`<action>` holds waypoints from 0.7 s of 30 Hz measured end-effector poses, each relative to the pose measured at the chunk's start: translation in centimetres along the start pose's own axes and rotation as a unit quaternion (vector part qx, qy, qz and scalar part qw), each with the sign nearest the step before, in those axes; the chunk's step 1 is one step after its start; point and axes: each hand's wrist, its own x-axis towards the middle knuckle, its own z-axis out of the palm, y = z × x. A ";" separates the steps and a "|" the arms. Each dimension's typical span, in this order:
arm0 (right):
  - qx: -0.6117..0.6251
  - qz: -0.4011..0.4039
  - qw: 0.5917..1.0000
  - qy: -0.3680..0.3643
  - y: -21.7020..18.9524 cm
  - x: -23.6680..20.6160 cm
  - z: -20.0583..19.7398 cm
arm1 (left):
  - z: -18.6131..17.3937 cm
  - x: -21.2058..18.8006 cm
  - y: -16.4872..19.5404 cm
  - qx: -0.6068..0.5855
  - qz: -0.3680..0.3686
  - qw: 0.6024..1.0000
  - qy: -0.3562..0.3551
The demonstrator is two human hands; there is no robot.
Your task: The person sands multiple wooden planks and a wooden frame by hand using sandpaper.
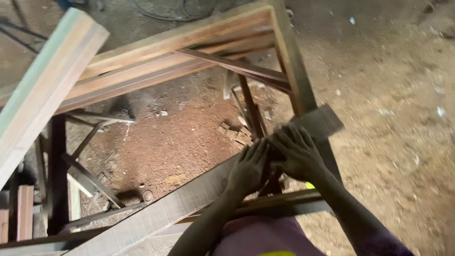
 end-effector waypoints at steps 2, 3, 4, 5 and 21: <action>-0.017 0.054 0.998 0.001 0.4 0.9 -0.3 | 0.1 -0.2 -0.3 0.003 -0.009 1.000 -0.006; -0.037 0.111 0.993 -0.001 0.6 1.6 -0.1 | 0.0 -0.4 -0.5 0.002 -0.018 1.000 -0.011; -0.065 0.169 0.984 0.002 0.5 2.0 0.1 | -0.1 -0.7 -0.7 0.085 0.000 0.996 0.003; -0.076 0.182 0.980 0.001 -0.1 2.4 0.6 | -0.4 -1.2 -0.9 0.170 0.015 0.985 0.021; 0.036 -0.136 0.990 0.032 -15.0 5.1 4.3 | -6.2 -13.5 -4.6 0.046 -0.112 0.985 0.121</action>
